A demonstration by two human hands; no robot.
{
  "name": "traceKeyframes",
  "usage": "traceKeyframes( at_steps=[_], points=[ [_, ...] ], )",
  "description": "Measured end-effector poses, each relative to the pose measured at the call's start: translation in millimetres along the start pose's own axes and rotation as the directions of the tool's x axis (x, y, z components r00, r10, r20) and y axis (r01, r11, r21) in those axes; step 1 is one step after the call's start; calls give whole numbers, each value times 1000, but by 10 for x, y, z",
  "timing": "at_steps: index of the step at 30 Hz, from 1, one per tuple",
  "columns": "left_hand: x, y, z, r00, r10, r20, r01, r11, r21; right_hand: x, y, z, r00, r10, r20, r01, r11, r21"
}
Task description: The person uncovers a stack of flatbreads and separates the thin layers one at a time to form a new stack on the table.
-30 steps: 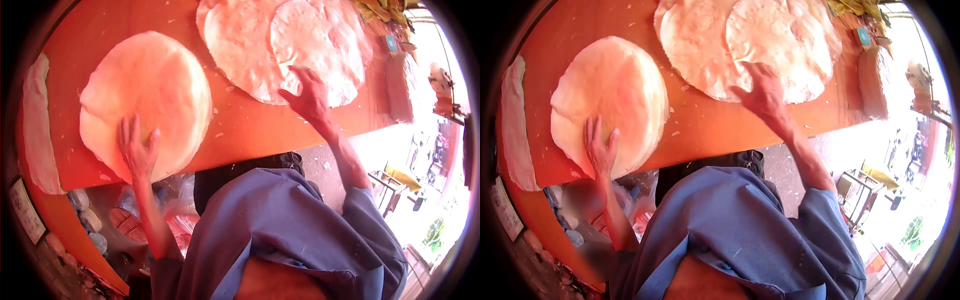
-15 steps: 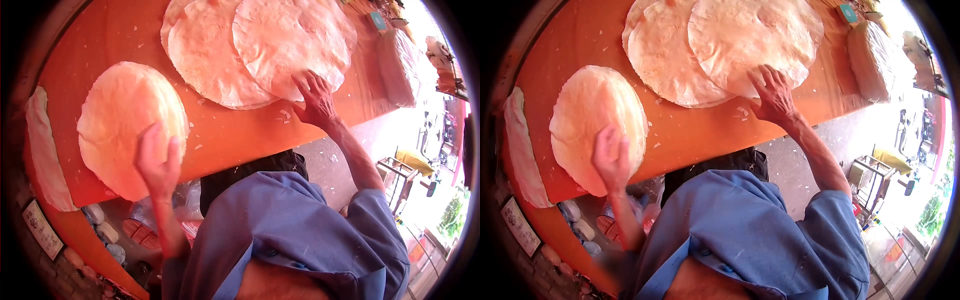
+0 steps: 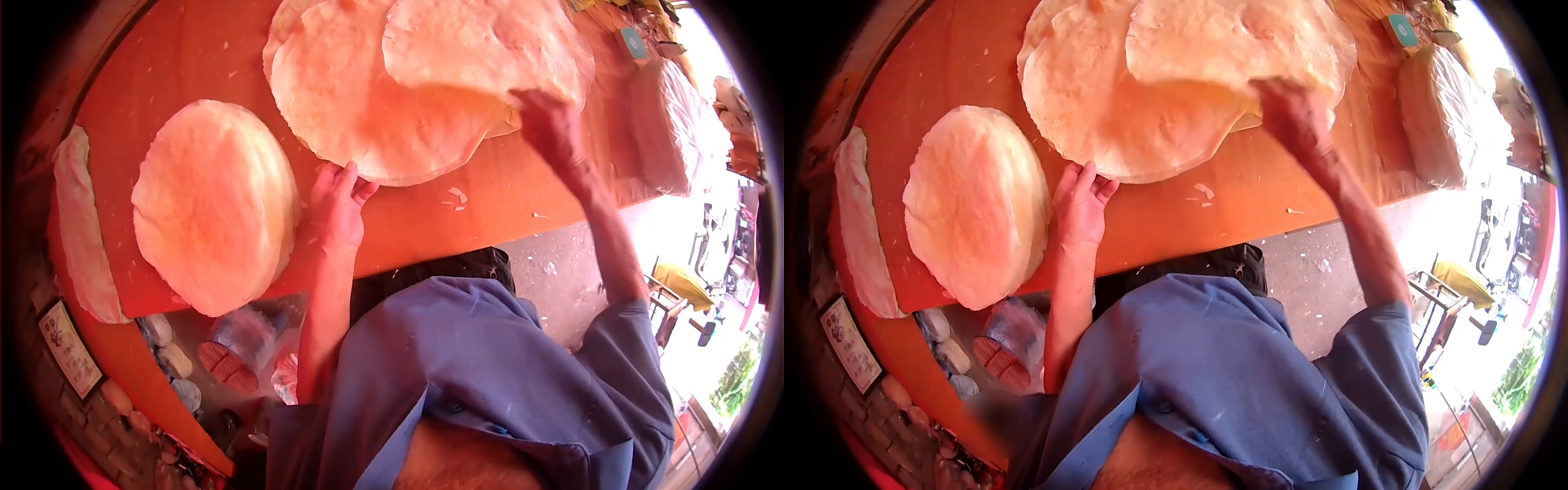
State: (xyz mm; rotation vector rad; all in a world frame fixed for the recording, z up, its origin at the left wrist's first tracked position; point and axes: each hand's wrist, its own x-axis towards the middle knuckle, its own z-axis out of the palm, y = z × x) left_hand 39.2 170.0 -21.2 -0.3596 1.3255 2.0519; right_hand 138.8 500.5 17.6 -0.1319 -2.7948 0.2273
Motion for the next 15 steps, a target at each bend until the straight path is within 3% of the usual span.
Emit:
traceKeyframes(
  at_steps=[1,2,3,4,5,7,9,11,13,15],
  points=[
    [-6,6,16,1000,10,3,-10,999,49,219,48,-245,991,28,-128,-22,999,48],
    [17,22,55,1000,-22,3,22,996,87,432,84,-545,986,81,-143,-93,992,-82],
    [28,-2,76,1000,-19,-1,19,996,87,598,109,-799,958,-5,-287,-42,986,-158],
    [40,-41,87,999,-29,17,26,989,149,706,-98,-1072,941,62,-332,-135,971,-200],
    [43,-81,90,999,-40,32,32,977,210,840,-148,-1193,853,-240,-464,99,946,-309],
    [22,-127,101,997,-31,67,22,991,130,769,-464,-1133,902,-207,-379,150,973,-173],
    [-28,-138,117,966,76,248,-56,995,-86,638,-754,-673,948,-198,-249,219,974,56],
    [-47,-117,103,960,59,273,-35,995,-95,410,-801,-26,977,-212,-23,212,951,227],
    [-29,-101,105,950,47,309,-14,994,-108,192,-805,374,978,-179,109,143,949,279],
    [-33,-99,115,957,44,287,-19,996,-91,233,-873,348,982,-182,59,159,947,281]
  ],
)
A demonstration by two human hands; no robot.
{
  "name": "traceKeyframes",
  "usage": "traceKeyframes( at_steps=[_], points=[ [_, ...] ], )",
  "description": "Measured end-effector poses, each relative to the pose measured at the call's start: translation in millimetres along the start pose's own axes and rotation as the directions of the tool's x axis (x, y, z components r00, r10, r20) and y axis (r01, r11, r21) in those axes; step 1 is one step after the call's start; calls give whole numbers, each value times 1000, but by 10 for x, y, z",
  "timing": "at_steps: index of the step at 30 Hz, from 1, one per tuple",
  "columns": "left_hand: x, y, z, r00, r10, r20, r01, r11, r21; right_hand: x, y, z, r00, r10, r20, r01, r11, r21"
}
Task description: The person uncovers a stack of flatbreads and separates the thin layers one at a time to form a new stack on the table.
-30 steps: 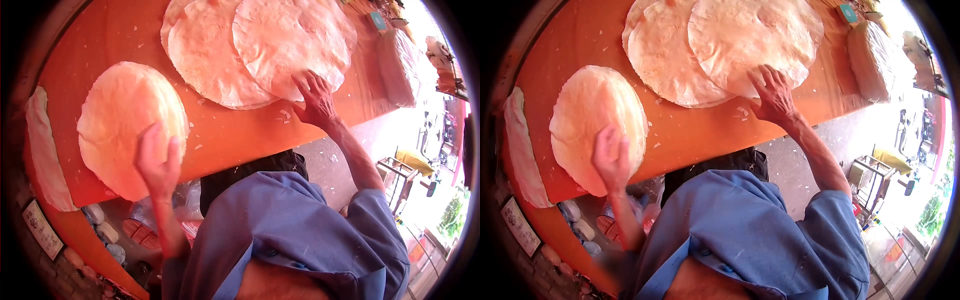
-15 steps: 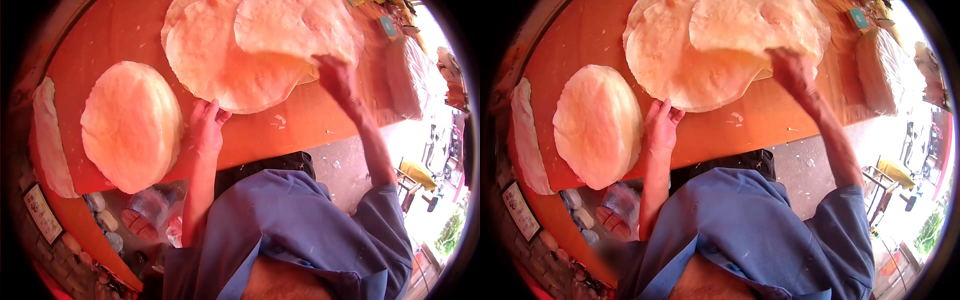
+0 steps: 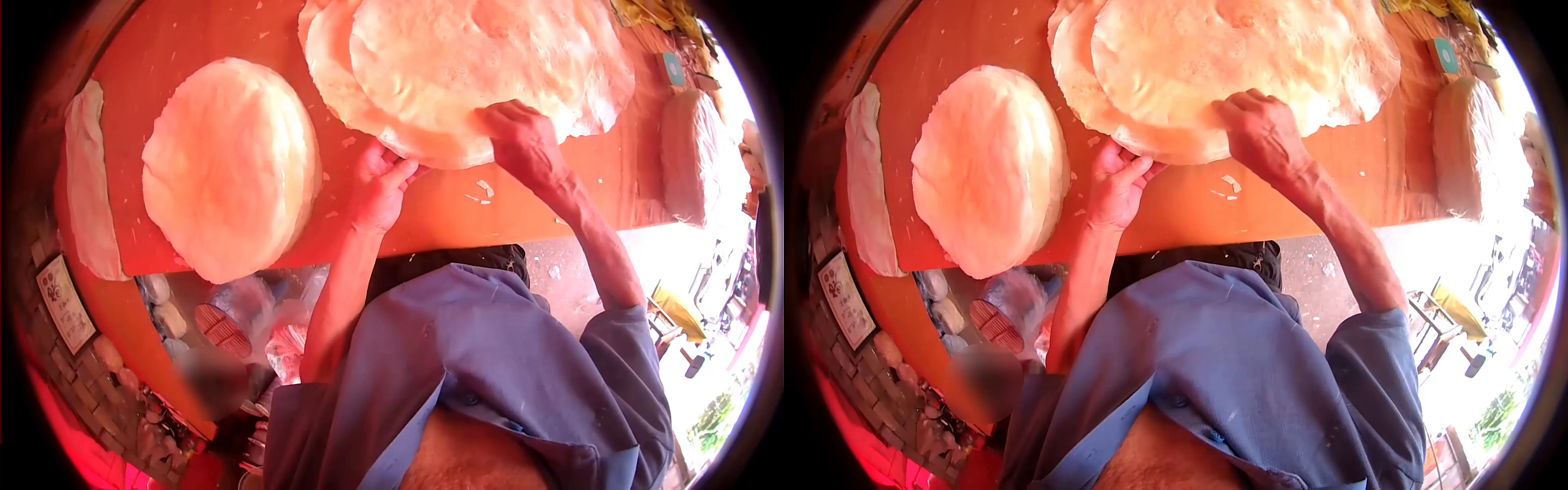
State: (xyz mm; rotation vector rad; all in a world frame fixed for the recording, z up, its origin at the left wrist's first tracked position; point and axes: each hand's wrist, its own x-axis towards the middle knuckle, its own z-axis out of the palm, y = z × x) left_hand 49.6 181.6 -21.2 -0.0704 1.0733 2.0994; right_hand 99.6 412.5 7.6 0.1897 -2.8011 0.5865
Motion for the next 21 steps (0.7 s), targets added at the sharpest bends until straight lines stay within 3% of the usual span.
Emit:
traceKeyframes(
  at_steps=[2,8,10,14,16,18,20,21],
  points=[
    [5,-17,15,1000,-11,-28,10,999,-37,122,-66,-125,997,33,-72,-34,999,-15],
    [134,-119,-114,992,-8,-128,1,998,-57,57,-200,221,1000,-25,-15,25,1000,-2],
    [168,-161,-122,979,-19,-203,2,997,-83,186,-216,143,998,39,39,-39,999,-14],
    [270,-171,-19,963,-23,-268,-15,990,-138,316,-384,270,1000,-3,-14,3,999,44],
    [293,-117,-65,962,-41,-269,1,989,-149,261,-525,227,999,-17,-32,20,992,122],
    [304,-90,-87,960,-71,-272,26,986,-166,189,-545,253,979,-58,-198,64,998,23],
    [317,-102,-72,977,-87,-196,38,971,-238,164,-465,338,983,-16,-185,19,1000,9],
    [319,-108,-100,977,-91,-193,44,971,-236,170,-394,399,994,23,-107,-29,998,-55]
  ],
)
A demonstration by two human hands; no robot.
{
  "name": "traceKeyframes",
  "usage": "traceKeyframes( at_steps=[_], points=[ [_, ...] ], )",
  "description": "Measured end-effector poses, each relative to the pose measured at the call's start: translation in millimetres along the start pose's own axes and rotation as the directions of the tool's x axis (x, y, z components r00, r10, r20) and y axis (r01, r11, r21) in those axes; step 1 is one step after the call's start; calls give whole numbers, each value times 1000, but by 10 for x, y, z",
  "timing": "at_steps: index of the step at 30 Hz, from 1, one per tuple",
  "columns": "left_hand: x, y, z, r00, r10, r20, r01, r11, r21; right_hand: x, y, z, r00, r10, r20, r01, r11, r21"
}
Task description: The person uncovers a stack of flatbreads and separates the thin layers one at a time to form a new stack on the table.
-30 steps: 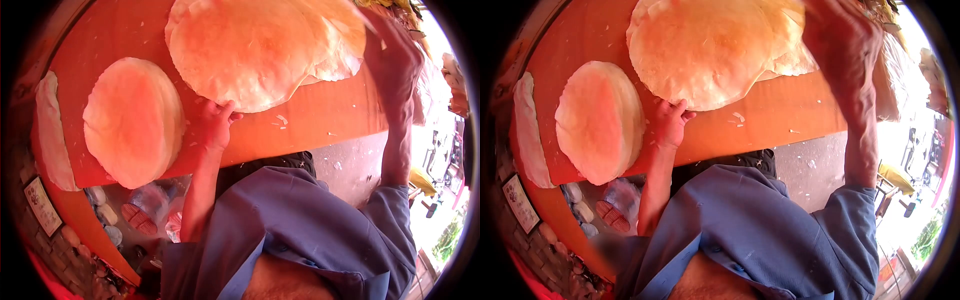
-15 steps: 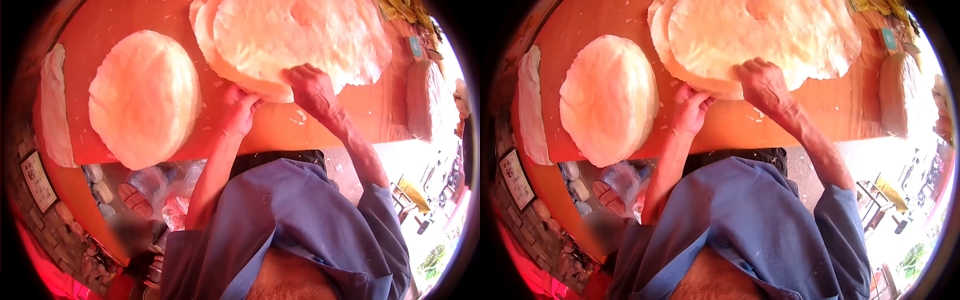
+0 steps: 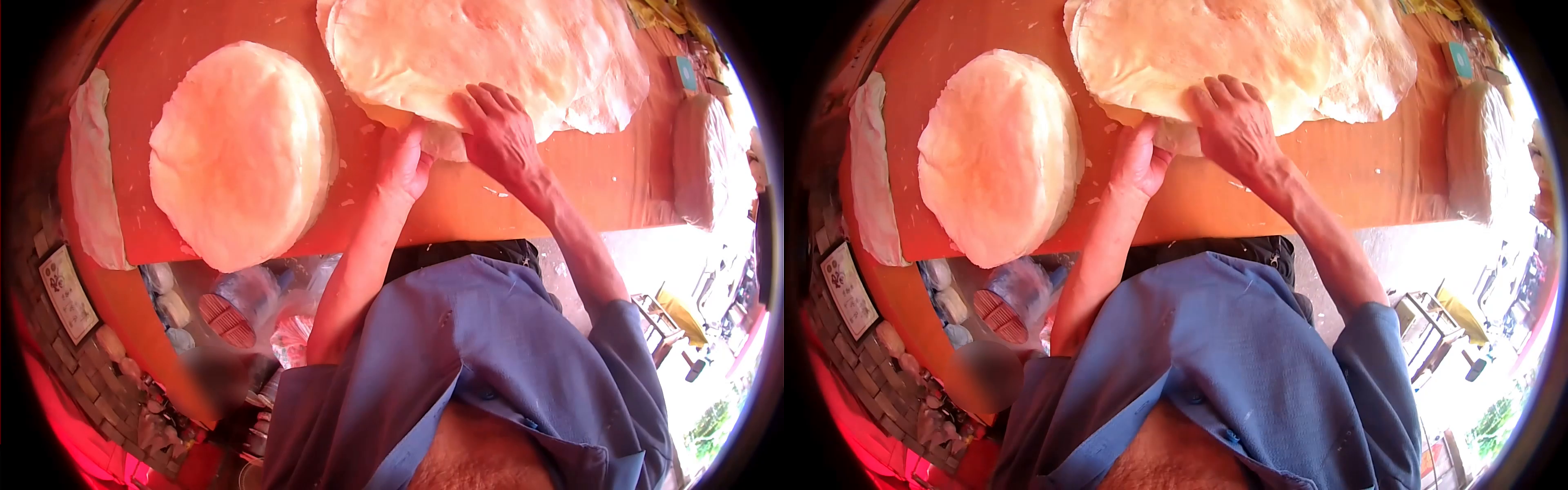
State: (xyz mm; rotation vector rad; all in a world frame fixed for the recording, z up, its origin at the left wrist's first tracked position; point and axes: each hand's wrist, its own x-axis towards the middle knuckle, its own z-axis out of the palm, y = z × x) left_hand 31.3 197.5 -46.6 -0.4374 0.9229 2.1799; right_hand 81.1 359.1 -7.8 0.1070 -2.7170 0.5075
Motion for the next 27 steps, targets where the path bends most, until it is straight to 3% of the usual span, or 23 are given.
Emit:
traceKeyframes(
  at_steps=[1,3,5,7,8,11,12,13,15,17,19,21,23,26,27],
  points=[
    [-8,-2,-42,999,-47,17,47,999,-6,-3,38,31,996,41,80,-36,997,-70],
    [27,1,-1,995,-82,52,82,997,-10,149,88,-92,996,30,84,-28,999,-25],
    [-77,-46,69,999,37,34,-34,996,-86,468,126,-516,909,235,344,-110,932,-345],
    [-152,6,155,995,24,100,-15,996,-91,812,234,-1127,902,420,99,-354,853,-384],
    [-162,3,169,998,27,51,-24,998,-55,888,273,-1363,903,419,96,-354,851,-387],
    [-108,-52,127,1000,19,4,-19,999,-43,889,206,-1962,941,129,-313,-274,833,-481],
    [-101,-62,117,1000,6,-4,-6,998,-62,872,56,-2027,974,-62,-220,-56,867,-495],
    [-110,-65,105,1000,5,-4,-5,998,-64,753,15,-1899,970,90,-228,-164,929,-332],
    [-136,-37,118,999,8,53,-9,1000,8,681,-100,-1511,1000,18,1,-17,934,-356],
    [-138,-51,64,998,-8,60,10,999,-33,435,82,-704,998,-67,4,67,988,-139],
    [-170,-24,59,998,-23,66,28,997,-68,102,189,-214,966,10,257,2,999,-46],
    [-230,38,107,987,-6,158,18,997,-74,107,121,-209,964,22,264,-7,998,-57],
    [-259,19,62,992,-3,124,11,998,-64,104,53,-189,960,58,275,-39,996,-76],
    [-265,14,133,991,19,134,-15,1000,-25,283,-125,-26,952,-24,305,45,997,-61],
    [-285,27,153,988,38,149,-39,999,4,242,-196,7,920,-29,392,45,998,-33]
  ],
)
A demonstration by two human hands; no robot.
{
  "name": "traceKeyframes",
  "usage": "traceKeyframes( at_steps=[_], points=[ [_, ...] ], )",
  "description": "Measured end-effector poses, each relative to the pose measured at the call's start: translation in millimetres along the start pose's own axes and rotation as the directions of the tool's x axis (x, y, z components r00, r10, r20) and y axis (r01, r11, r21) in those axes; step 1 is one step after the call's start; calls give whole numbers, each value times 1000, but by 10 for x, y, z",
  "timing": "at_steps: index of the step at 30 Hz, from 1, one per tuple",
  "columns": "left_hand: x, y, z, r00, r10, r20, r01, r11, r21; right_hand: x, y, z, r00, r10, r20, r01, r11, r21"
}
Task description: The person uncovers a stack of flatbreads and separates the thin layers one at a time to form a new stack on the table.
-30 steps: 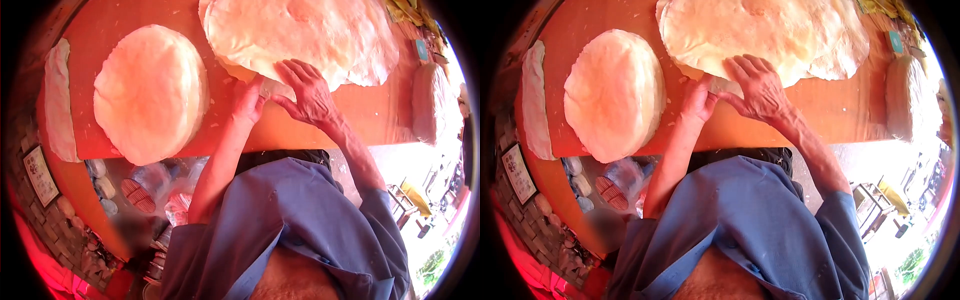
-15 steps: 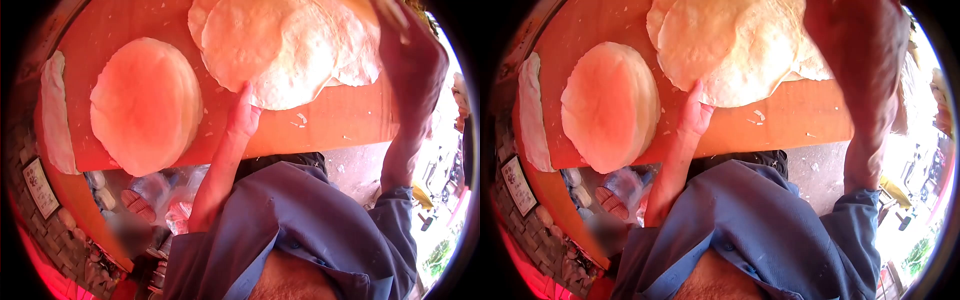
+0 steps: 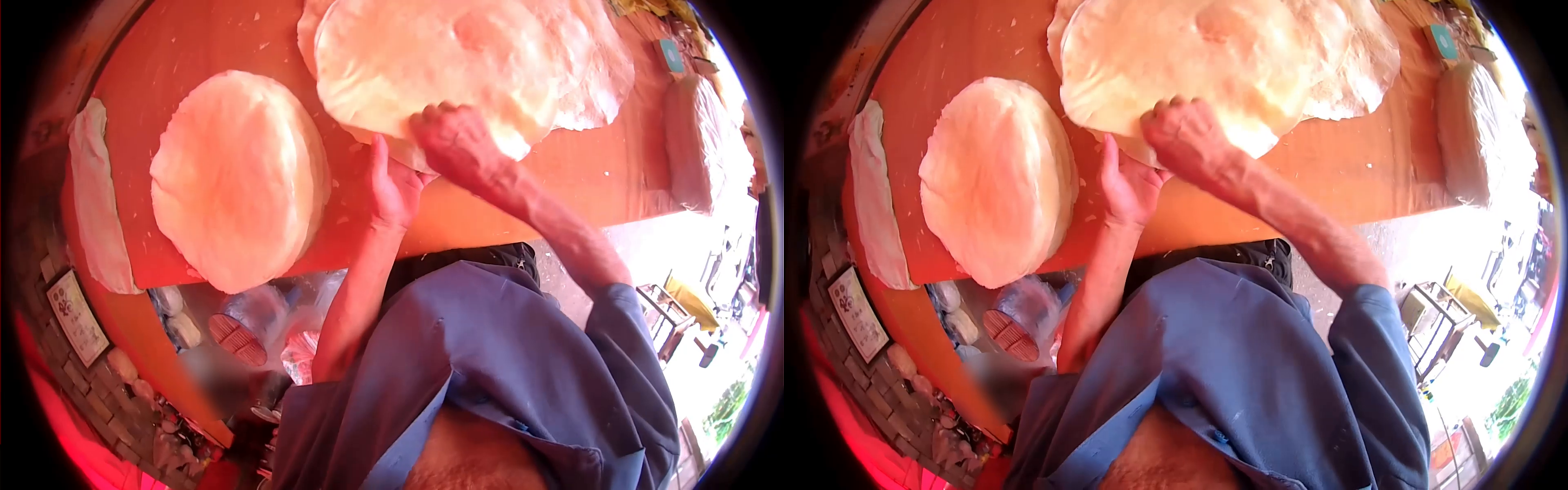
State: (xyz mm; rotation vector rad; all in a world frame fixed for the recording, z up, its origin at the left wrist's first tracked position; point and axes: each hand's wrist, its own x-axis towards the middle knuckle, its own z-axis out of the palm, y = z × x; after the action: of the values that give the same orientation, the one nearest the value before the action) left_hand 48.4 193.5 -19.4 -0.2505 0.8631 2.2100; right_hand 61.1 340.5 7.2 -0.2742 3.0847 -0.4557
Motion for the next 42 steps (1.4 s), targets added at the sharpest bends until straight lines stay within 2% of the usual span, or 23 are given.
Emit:
traceKeyframes(
  at_steps=[1,4,6,8,12,14,16,17,18,20,21,23,24,25,26,28,29,32,33,36,38,40,42],
  points=[
    [11,2,-17,997,-23,-77,20,999,-50,-55,-57,74,999,33,-27,-31,998,60],
    [-19,62,-136,994,-89,-62,90,996,7,-328,-87,4,995,33,-98,-13,980,200],
    [9,38,-8,992,-45,-117,44,999,-12,-454,-24,24,941,-59,-333,83,995,59],
    [63,65,17,999,-28,-32,27,1000,-11,-439,95,118,925,-52,-377,43,999,-32],
    [137,196,253,997,64,38,-60,993,-101,-201,308,24,954,109,-278,-96,994,60],
    [193,228,178,998,27,49,-20,990,-140,57,477,-244,983,180,38,-173,975,-140],
    [198,217,105,1000,0,18,-2,998,67,267,801,-675,991,27,-134,-86,882,-464],
    [206,174,36,999,-28,29,23,984,178,256,1180,-853,961,8,-277,-56,984,-167],
    [193,140,39,999,-25,21,21,985,174,329,1128,-1270,911,36,-410,23,990,138],
    [208,34,93,986,-89,-143,129,943,307,333,545,-2132,713,-203,-671,31,965,-259],
    [241,-18,94,983,-96,-158,140,945,295,294,505,-2151,713,-208,-669,37,965,-261],
    [325,-74,146,987,-78,-144,120,944,307,242,480,-2164,835,-169,-523,-7,949,-316],
    [371,-93,194,990,-66,-126,104,941,322,228,405,-2038,858,-78,-508,-85,953,-291],
    [429,-102,247,990,-64,-127,102,943,318,229,573,-1801,877,-74,-475,-44,971,-234],
    [489,-99,303,995,-56,-81,79,946,314,242,957,-1444,904,-76,-421,-81,936,-342],
    [604,-113,391,998,-50,-38,59,948,312,224,1545,-891,981,119,-153,-152,962,-227],
    [671,-122,426,996,-68,-58,82,950,301,203,1696,-698,974,56,-220,-94,982,-166],
    [846,-113,493,992,-110,-60,123,945,302,261,1979,-1007,945,16,-326,-91,972,-218],
    [888,-129,512,990,-120,-75,137,943,302,274,1840,-1273,946,26,-323,-100,972,-212],
    [977,-195,511,988,-136,-70,151,942,299,263,1340,-2108,873,-130,-471,-67,924,-378],
    [1032,-202,511,990,-131,-51,141,946,292,140,1277,-1950,854,-199,-481,-21,910,-414],
    [1045,-229,494,978,-167,-122,197,933,303,-94,1791,-1165,904,28,-426,-122,974,-193],
    [1001,-209,572,981,-153,-122,184,934,307,-215,1966,-561,967,181,-181,-232,920,-315]
  ],
)
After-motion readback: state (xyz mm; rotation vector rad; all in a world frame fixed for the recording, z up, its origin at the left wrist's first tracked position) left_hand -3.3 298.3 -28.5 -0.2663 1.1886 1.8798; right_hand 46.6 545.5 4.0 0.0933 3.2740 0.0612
